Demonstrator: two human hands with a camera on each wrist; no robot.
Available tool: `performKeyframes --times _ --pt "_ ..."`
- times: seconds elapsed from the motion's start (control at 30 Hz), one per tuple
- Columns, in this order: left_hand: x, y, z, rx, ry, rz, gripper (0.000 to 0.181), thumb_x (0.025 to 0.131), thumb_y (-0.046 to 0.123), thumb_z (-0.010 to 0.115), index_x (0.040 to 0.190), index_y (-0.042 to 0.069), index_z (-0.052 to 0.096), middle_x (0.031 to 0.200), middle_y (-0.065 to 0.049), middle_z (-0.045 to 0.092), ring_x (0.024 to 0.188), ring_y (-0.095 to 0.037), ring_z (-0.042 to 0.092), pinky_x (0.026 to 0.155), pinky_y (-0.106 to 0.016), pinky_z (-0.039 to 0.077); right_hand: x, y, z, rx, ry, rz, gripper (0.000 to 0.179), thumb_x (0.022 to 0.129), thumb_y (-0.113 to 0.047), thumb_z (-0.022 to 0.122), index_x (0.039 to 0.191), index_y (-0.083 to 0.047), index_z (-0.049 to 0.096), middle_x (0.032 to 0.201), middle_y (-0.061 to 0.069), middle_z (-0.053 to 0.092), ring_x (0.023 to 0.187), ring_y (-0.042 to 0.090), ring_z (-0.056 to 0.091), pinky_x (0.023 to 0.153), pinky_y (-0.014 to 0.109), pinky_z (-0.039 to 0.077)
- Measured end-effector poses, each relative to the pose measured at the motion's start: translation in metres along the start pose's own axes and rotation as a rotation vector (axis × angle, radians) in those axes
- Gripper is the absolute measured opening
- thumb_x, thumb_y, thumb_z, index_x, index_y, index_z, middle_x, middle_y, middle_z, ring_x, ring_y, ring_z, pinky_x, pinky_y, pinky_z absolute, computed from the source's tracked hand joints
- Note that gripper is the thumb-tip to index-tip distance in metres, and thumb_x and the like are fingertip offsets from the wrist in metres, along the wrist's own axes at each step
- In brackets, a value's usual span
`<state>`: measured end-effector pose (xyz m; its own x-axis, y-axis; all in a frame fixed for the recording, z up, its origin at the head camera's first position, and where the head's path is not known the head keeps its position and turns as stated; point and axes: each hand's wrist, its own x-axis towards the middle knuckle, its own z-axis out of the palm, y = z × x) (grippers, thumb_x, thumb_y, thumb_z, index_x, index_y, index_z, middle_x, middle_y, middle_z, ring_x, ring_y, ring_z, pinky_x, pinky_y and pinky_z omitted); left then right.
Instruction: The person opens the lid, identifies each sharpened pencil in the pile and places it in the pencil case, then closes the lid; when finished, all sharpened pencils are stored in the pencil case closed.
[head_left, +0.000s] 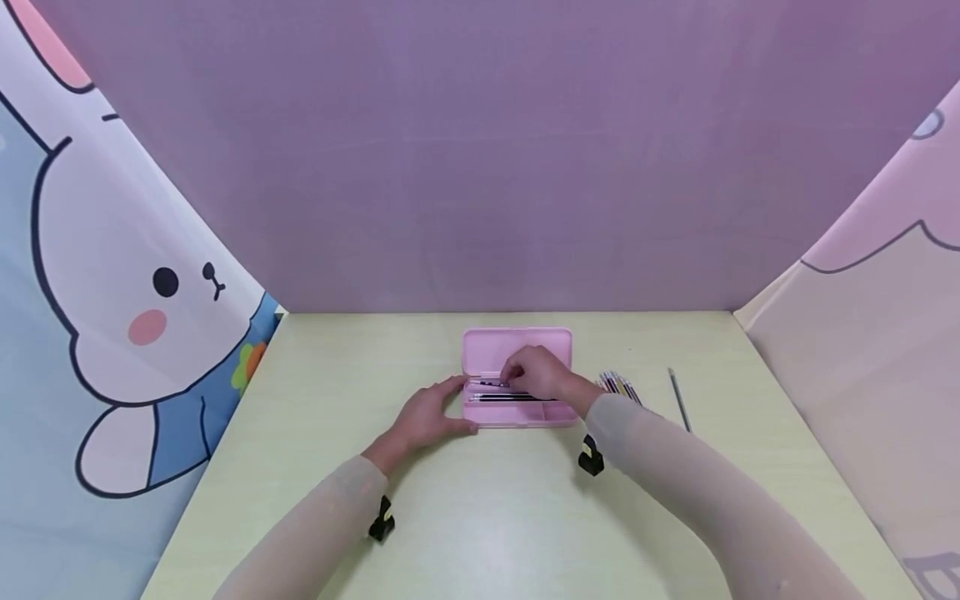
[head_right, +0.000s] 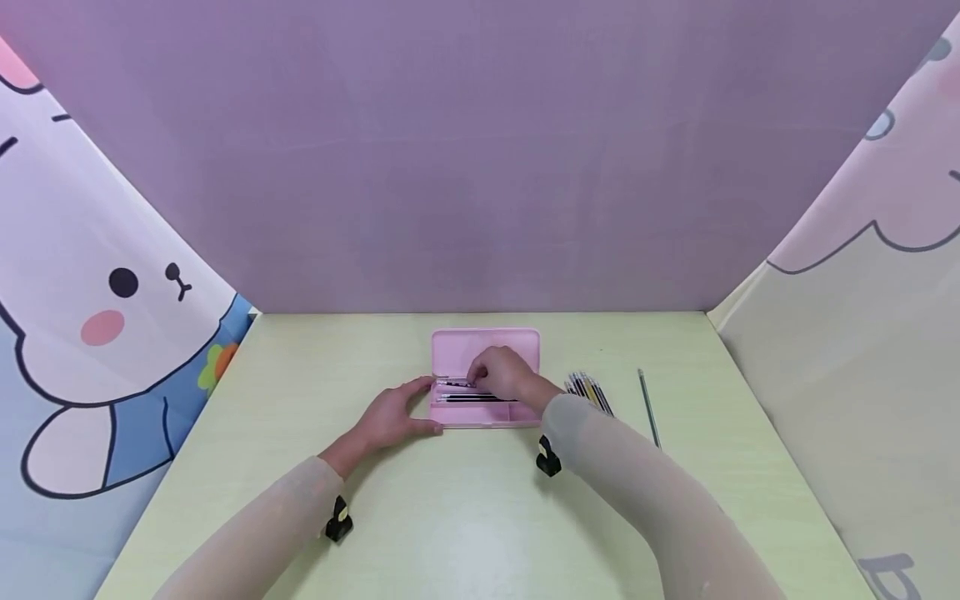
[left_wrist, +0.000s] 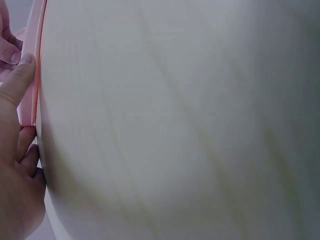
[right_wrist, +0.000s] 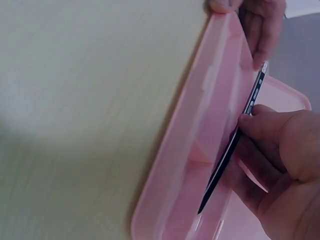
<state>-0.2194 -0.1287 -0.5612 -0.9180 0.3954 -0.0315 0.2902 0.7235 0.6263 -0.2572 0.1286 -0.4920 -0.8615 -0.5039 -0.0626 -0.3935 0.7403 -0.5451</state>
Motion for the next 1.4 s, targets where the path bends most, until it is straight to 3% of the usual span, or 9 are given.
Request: performKeyframes --times 0.17,0.27,0.47,0.7,0.9,1.07,1.2,1.4 --pt "0.0 0.002 0.0 -0.006 0.002 -0.01 0.098 0.074 0.055 0.088 0.157 0.028 0.044 0.154 -0.005 0.054 0.141 -0.032 0.051 0.117 -0.052 0.042 -0.002 -0.002 0.007 -0.144 0.017 -0.019 0.011 0.089 -0.006 0.077 0.09 -0.016 0.08 0.09 -0.002 0.078 0.089 0.015 0.068 0.091 0.036 0.058" --pt "0.0 0.004 0.0 -0.017 0.005 -0.011 0.096 0.074 0.054 0.088 0.156 0.027 0.045 0.153 -0.004 0.055 0.141 -0.032 0.051 0.117 -0.052 0.042 -0.002 -0.002 0.011 -0.161 0.022 0.017 0.014 0.089 -0.005 0.075 0.089 -0.018 0.08 0.091 -0.004 0.077 0.091 0.015 0.068 0.092 0.035 0.058" --pt "0.0 0.005 0.0 -0.022 0.004 -0.013 0.096 0.074 0.053 0.088 0.156 0.028 0.045 0.152 -0.003 0.056 0.14 -0.032 0.052 0.116 -0.052 0.043 -0.004 -0.001 0.014 -0.101 0.039 0.09 0.015 0.09 -0.005 0.074 0.091 -0.018 0.08 0.093 -0.005 0.077 0.094 0.015 0.068 0.095 0.035 0.057" --pt "-0.001 0.004 0.001 -0.008 0.012 -0.012 0.095 0.074 0.054 0.088 0.155 0.029 0.046 0.149 -0.006 0.059 0.137 -0.032 0.054 0.115 -0.052 0.045 -0.009 0.001 0.008 0.018 0.038 0.097 0.009 0.091 -0.008 0.077 0.094 -0.014 0.081 0.092 -0.004 0.078 0.09 0.012 0.068 0.093 0.035 0.058" --pt "0.001 0.002 0.002 -0.007 0.007 -0.016 0.095 0.074 0.056 0.088 0.155 0.031 0.045 0.15 -0.006 0.058 0.138 -0.032 0.054 0.115 -0.052 0.044 -0.015 0.006 -0.008 0.11 0.027 0.028 0.011 0.089 -0.007 0.078 0.1 -0.007 0.08 0.095 0.001 0.079 0.09 0.014 0.072 0.089 0.035 0.06" --pt "0.001 0.0 0.003 0.0 0.008 -0.016 0.095 0.074 0.055 0.088 0.155 0.032 0.045 0.15 -0.004 0.058 0.138 -0.032 0.054 0.116 -0.052 0.044 -0.026 0.011 -0.034 0.179 0.018 -0.01 0.019 0.09 -0.006 0.076 0.109 -0.001 0.078 0.101 0.005 0.079 0.095 0.019 0.072 0.089 0.037 0.061" --pt "0.001 0.0 0.003 0.002 0.01 -0.01 0.094 0.074 0.055 0.088 0.155 0.032 0.045 0.152 -0.002 0.056 0.139 -0.031 0.053 0.116 -0.052 0.043 -0.043 0.019 -0.056 0.261 0.014 0.007 0.027 0.092 -0.008 0.076 0.117 0.001 0.075 0.107 0.008 0.077 0.101 0.022 0.072 0.09 0.036 0.061" --pt "0.0 0.002 0.001 0.001 0.012 0.006 0.093 0.075 0.055 0.088 0.155 0.031 0.046 0.151 -0.004 0.057 0.138 -0.034 0.054 0.114 -0.055 0.044 -0.073 0.039 -0.082 0.388 0.001 0.097 0.033 0.094 -0.012 0.075 0.123 0.004 0.07 0.112 0.018 0.075 0.1 0.024 0.071 0.082 0.039 0.063"
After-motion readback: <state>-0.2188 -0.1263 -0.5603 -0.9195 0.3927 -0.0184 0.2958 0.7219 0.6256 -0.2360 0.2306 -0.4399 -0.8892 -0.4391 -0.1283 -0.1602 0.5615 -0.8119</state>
